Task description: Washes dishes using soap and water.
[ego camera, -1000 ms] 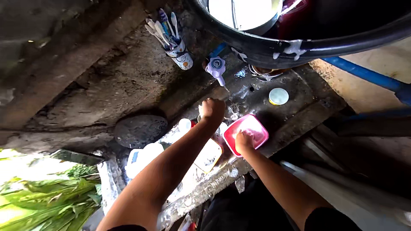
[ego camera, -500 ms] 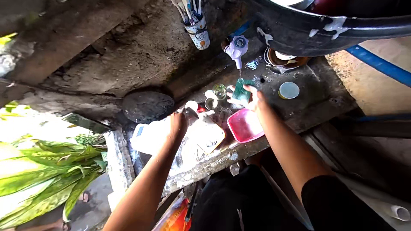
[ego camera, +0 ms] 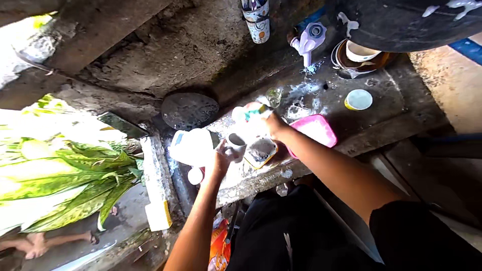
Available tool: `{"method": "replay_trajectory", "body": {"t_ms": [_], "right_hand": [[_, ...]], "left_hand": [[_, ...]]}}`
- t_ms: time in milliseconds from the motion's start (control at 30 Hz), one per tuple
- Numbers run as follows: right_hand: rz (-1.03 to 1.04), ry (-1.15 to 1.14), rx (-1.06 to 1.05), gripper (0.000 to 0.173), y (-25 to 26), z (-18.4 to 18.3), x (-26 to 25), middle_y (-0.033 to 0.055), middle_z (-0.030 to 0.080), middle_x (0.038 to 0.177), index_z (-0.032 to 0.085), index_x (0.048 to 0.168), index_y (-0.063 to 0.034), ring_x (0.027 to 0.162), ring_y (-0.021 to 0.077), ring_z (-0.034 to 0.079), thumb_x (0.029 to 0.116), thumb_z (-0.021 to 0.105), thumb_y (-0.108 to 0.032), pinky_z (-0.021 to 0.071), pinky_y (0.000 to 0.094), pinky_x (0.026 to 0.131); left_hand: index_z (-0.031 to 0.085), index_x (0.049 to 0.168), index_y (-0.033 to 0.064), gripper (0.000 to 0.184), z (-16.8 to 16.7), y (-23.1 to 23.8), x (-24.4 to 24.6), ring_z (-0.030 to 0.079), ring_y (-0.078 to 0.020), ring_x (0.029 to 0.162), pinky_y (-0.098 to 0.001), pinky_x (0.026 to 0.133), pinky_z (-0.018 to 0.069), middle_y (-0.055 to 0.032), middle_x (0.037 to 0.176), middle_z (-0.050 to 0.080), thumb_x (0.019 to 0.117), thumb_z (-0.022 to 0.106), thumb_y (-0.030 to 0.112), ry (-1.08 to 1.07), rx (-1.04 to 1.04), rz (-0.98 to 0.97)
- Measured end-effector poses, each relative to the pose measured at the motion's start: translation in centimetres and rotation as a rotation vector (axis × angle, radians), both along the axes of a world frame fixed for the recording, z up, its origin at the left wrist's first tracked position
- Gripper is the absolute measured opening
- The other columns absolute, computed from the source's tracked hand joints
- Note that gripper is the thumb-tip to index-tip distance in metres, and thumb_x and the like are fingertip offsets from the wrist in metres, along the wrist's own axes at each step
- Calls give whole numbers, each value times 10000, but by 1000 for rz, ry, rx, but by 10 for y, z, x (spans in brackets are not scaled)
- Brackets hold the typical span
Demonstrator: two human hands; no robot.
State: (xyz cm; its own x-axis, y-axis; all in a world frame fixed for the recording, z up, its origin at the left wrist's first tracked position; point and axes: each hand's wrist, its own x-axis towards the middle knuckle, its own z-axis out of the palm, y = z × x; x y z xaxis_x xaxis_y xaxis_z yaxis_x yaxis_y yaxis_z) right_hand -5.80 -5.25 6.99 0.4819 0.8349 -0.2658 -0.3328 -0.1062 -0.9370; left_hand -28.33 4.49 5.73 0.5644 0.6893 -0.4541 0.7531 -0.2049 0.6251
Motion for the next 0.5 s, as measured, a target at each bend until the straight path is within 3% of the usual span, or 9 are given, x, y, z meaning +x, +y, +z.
{"method": "replay_trajectory", "body": {"t_ms": [100,167,267,300,333,367,433,467,500], "right_hand": [[56,-467,-122,450,1,-5,-30,239,686,1161,613,1250,82,1086,298,676,858,775,-70,544,450,993],[106,-636,-236,486,1,-1,-40,297,651,1230,620,1262,109,1176,411,629,852,793,-85,481,533,1057],[204,-772,-314,336,-4,-2,-49,265,684,1147,682,1144,84,1125,394,653,882,761,-112,505,545,1012],[267,-820,-274,310,-8,-9,-49,242,695,1155,694,1149,63,1143,367,654,908,733,-127,503,524,1031],[375,-839,-239,363,-13,-14,-47,234,667,1264,657,1265,45,1242,355,609,954,686,-141,453,511,1102],[491,-814,-216,474,-19,-16,-43,239,607,1380,558,1412,32,1328,354,552,981,656,-139,399,506,1152],[614,-715,-199,638,-32,-23,-32,227,588,1400,331,1569,-40,1304,335,585,1011,625,-139,446,504,1121],[632,-665,-182,586,-37,-25,-27,220,617,1370,354,1569,-54,1269,327,614,1038,587,-144,464,503,1105],[617,-667,-142,466,-42,-30,-26,206,664,1292,480,1489,-35,1204,313,652,1044,569,-143,492,494,1074]], "left_hand": [[548,1480,110,734,-1,-25,15,681,-261,1166,-516,1048,517,-115,1264,710,837,822,333,91,54,-47],[661,1329,89,560,9,-40,30,701,-276,1071,-543,987,527,-121,1134,740,866,796,373,113,92,-80],[710,1204,61,439,14,-44,38,704,-241,938,-503,905,547,-104,986,740,894,764,367,87,130,-101],[706,1212,65,450,13,-40,38,694,-248,911,-511,879,543,-104,959,732,889,763,374,89,140,-103],[690,1260,78,500,7,-33,34,705,-262,929,-529,889,552,-114,980,739,875,774,386,82,143,-88],[633,1381,95,619,1,-26,27,708,-279,971,-539,925,548,-134,1042,743,858,801,380,72,119,-58],[538,1491,131,734,-2,-13,14,707,-267,1015,-512,966,541,-137,1124,735,849,823,343,68,94,-20],[524,1500,129,737,1,-9,11,707,-245,987,-484,951,547,-133,1123,735,852,823,312,51,89,-18],[519,1503,127,735,2,-6,7,702,-219,938,-456,918,555,-124,1106,736,853,825,280,22,81,-23]]}}
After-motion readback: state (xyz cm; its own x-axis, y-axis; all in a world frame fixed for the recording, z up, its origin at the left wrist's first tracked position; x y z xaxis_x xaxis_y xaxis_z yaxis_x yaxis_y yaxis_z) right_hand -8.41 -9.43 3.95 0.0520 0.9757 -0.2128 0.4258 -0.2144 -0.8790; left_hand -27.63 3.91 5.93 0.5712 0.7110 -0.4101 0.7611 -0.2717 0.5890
